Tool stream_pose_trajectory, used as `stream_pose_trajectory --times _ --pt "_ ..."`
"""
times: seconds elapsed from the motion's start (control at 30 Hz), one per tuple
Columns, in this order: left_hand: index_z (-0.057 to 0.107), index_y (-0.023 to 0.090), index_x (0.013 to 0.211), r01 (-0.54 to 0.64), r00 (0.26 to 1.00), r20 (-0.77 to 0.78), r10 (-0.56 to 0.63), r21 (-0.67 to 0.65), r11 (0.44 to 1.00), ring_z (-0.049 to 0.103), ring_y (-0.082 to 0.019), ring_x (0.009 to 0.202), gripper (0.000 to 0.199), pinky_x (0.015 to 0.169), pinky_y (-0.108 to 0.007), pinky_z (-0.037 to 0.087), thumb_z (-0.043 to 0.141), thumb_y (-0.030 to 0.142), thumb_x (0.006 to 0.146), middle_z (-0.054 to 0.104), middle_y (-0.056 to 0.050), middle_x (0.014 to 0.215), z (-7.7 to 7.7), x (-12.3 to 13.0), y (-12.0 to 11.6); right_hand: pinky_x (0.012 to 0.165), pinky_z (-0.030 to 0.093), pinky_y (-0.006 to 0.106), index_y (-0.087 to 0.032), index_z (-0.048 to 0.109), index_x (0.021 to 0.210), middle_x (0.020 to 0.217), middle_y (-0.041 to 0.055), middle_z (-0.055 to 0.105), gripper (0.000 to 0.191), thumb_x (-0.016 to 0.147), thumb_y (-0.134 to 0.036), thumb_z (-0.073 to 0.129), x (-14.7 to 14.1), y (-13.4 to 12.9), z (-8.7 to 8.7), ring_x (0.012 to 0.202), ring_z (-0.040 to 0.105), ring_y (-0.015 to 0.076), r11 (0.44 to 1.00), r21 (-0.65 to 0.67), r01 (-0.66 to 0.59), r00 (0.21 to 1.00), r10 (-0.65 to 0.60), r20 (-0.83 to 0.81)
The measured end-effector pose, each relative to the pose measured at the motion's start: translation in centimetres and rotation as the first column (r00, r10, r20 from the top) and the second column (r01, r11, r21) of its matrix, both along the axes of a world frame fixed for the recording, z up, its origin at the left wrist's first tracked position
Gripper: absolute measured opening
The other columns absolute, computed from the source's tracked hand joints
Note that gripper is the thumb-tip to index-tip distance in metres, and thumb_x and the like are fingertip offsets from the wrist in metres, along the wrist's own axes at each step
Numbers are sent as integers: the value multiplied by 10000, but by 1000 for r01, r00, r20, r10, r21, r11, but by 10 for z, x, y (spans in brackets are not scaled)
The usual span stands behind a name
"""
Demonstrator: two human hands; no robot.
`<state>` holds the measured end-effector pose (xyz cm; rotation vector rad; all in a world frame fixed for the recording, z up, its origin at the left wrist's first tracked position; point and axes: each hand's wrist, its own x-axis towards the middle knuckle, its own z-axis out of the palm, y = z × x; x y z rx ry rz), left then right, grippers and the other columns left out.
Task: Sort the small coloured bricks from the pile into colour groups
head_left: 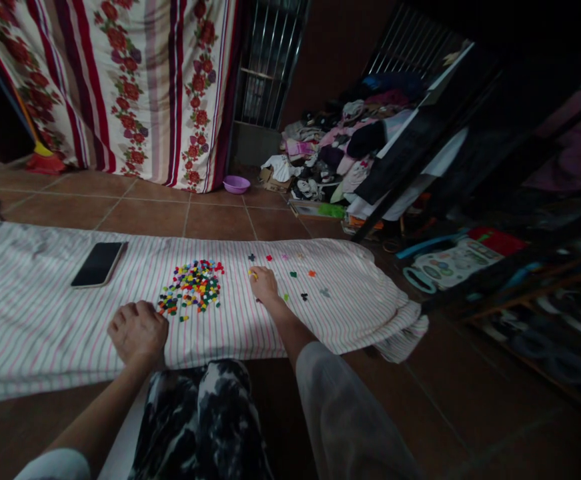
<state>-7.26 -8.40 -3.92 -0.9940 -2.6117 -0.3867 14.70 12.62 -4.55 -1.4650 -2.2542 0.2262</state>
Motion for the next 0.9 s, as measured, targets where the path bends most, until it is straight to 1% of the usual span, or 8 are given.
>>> stream_pose_trajectory --times 0.1,0.23,0.33,0.4,0.43,0.5,0.6,0.9 --pt "596 126 950 -8 1000 1 8 -8 1000 478 -293 998 364 829 -391 317 300 330 891 561 -155 984 1 0 0 945 382 303 -204 693 993 1049 52 687 236 854 -106 530 1 0 -1 1003 573 175 999 -15 -44 999 45 10" --pt "592 124 962 0 1000 -3 0 3 1000 475 -297 999 353 827 -398 322 317 327 874 556 -160 990 0 0 0 936 382 301 -203 683 988 1031 52 684 237 849 -91 528 0 0 -1 986 567 175 1000 -16 -25 1000 25 12" --pt "591 122 974 13 1000 6 -13 20 1000 471 -295 1005 335 834 -406 322 341 311 854 548 -158 994 -2 0 -1 928 389 309 -205 658 1109 1069 68 675 309 849 -92 534 0 -1 -1 993 557 192 1000 -3 -17 1000 18 24" --pt "592 118 978 16 1000 14 -16 26 1000 468 -295 1010 331 835 -411 324 353 303 842 545 -162 999 -3 -1 -1 919 394 310 -217 649 1155 1090 72 668 350 856 -86 523 1 -1 0 1000 548 199 999 3 -44 998 44 40" --pt "592 117 975 14 1000 14 -15 28 1000 468 -296 1012 332 835 -412 326 351 303 842 546 -164 1000 -3 -1 0 918 395 308 -224 662 1136 1088 69 667 345 861 -81 512 1 -1 0 998 546 198 998 2 -64 997 64 46" --pt "591 120 965 13 1000 8 -13 29 999 471 -298 1009 337 835 -413 330 340 311 847 548 -163 997 -3 -1 0 919 395 305 -230 699 1038 1057 60 671 312 867 -71 491 1 0 0 984 547 190 995 -6 -100 994 100 48" --pt "588 128 958 12 1000 13 -12 24 1000 475 -299 1001 337 835 -412 328 331 320 857 552 -159 990 -2 -1 0 927 391 302 -223 712 927 1000 51 676 282 856 -58 495 1 1 1 963 551 181 992 -14 -122 992 123 38" --pt "586 133 962 8 1000 14 -8 11 1000 468 -302 1014 361 843 -404 321 300 336 878 561 -160 1000 -1 -1 0 892 406 296 -227 702 891 967 56 659 243 857 -74 517 -2 0 4 931 539 189 998 -27 -52 998 53 39"
